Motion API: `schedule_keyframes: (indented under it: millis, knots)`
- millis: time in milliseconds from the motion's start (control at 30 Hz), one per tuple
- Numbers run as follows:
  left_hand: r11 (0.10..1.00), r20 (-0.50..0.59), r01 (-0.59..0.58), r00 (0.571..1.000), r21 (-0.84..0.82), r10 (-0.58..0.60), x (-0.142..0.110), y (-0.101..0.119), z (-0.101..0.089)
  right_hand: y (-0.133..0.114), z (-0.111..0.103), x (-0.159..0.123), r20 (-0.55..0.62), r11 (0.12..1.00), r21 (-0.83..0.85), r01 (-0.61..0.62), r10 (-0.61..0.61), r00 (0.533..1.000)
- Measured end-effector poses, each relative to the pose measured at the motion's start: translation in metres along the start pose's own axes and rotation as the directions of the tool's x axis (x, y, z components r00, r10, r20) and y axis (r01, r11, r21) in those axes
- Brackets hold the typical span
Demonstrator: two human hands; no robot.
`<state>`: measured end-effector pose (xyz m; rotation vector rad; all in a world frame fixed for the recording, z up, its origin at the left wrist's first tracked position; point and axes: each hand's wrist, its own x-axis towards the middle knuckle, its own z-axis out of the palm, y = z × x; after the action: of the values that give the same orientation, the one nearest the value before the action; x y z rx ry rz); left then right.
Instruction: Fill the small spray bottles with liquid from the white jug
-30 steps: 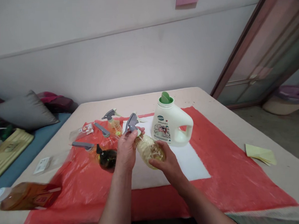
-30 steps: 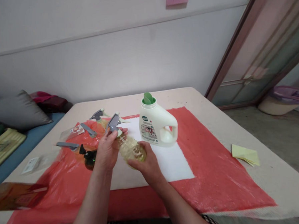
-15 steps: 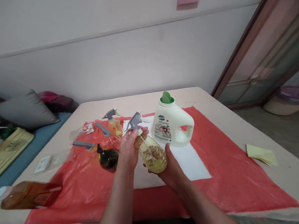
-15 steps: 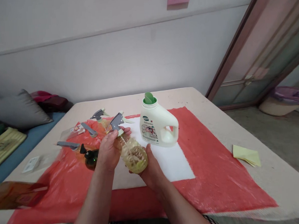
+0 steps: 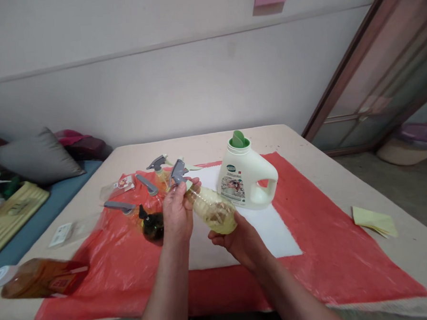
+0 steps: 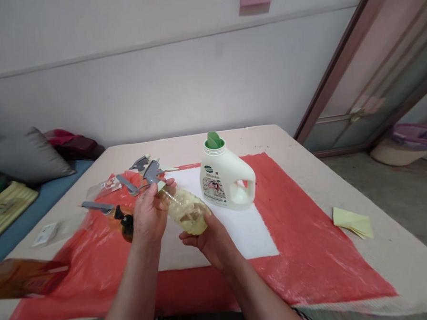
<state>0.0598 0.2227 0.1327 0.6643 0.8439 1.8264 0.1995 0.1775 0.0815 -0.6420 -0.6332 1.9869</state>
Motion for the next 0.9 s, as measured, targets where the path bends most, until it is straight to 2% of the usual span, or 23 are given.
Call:
schedule_keyframes:
  millis: [100, 333, 567, 767, 900]
  knots:
    - [1.000, 0.016, 0.015, 1.000, -0.007, -0.015, -0.001, 0.000, 0.001, 0.000, -0.003, 0.005, -0.028, 1.000, -0.004, -0.026, 0.026, 0.999]
    - [0.999, -0.006, -0.041, 0.999, 0.013, 0.041, 0.000, -0.002, 0.001, 0.002, -0.005, 0.013, -0.174, 0.997, -0.069, 0.047, -0.059, 0.983]
    - [0.995, -0.005, -0.099, 0.995, 0.017, 0.099, 0.000, 0.001, 0.003, 0.000, -0.006, 0.005, -0.089, 0.974, -0.119, 0.194, -0.205, 0.975]
    - [0.995, 0.008, -0.103, 0.995, 0.000, 0.103, -0.004, 0.006, 0.006, 0.001, -0.009, 0.004, -0.031, 0.974, -0.134, 0.185, -0.190, 0.981]
    - [0.995, 0.009, -0.099, 0.995, 0.020, 0.098, -0.004, 0.007, 0.006, 0.006, -0.013, 0.007, -0.037, 0.971, -0.174, 0.162, -0.171, 0.985]
